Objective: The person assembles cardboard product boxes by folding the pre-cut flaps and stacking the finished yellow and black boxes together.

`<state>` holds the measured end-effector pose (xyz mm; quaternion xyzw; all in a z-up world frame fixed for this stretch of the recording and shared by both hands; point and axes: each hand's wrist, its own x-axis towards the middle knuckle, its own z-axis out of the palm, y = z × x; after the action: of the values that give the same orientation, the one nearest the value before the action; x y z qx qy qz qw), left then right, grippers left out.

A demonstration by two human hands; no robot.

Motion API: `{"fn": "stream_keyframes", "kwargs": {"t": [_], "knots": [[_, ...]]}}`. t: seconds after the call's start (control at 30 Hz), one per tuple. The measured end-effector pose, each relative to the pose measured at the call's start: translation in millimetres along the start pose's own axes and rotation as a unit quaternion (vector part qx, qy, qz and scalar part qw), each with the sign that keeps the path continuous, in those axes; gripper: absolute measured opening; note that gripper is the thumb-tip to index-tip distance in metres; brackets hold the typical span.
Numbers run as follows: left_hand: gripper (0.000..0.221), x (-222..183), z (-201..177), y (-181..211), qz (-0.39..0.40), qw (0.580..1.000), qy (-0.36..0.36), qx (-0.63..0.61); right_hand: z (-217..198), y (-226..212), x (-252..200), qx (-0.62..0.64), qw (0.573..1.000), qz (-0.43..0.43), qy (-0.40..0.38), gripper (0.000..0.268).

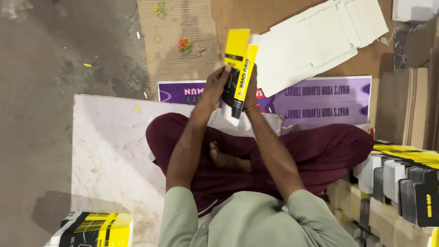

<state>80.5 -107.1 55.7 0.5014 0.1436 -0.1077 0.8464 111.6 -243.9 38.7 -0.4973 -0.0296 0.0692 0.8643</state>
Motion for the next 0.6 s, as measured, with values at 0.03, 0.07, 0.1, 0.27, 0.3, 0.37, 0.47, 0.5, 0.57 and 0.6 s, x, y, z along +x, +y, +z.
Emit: {"fn": "stream_keyframes", "kwargs": {"t": [0.03, 0.07, 0.1, 0.27, 0.3, 0.37, 0.47, 0.5, 0.57, 0.6], "knots": [[0.061, 1, 1, -3, -0.020, 1.000, 0.004, -0.013, 1, 12, -9, -0.040, 0.997, -0.027, 0.057, 0.025], [0.057, 2, -1, -5, -0.040, 0.999, 0.008, -0.025, 0, 19, -17, -0.080, 0.989, -0.055, 0.114, 0.023], [0.050, 4, -5, -6, -0.019, 0.998, 0.016, -0.057, -6, 17, -20, -0.197, 0.966, -0.106, 0.127, 0.026], [0.026, 14, -38, 9, 0.108, 0.977, 0.131, -0.126, -80, 10, 17, -0.772, 0.547, -0.300, 0.125, 0.063], [0.024, 15, -41, 8, 0.119, 0.974, 0.119, -0.151, -101, 19, 25, -0.810, 0.507, -0.277, 0.103, 0.069], [0.023, 18, -45, 7, 0.141, 0.965, 0.092, -0.200, -136, 46, 31, -0.874, 0.423, -0.233, 0.060, 0.083], [0.020, 21, -42, 1, 0.160, 0.960, 0.102, -0.207, -155, 60, 30, -0.855, 0.516, 0.023, -0.043, 0.028], [0.021, 20, -42, -1, 0.135, 0.963, 0.101, -0.211, -150, 50, 21, -0.825, 0.564, 0.004, 0.031, 0.029], [0.022, 18, -41, -3, 0.083, 0.967, 0.099, -0.218, -126, 10, 6, -0.717, 0.665, -0.124, 0.170, 0.031], [0.022, 17, -37, -4, 0.084, 0.970, 0.084, -0.213, -110, -16, -2, -0.618, 0.743, -0.153, 0.205, 0.032]]}}
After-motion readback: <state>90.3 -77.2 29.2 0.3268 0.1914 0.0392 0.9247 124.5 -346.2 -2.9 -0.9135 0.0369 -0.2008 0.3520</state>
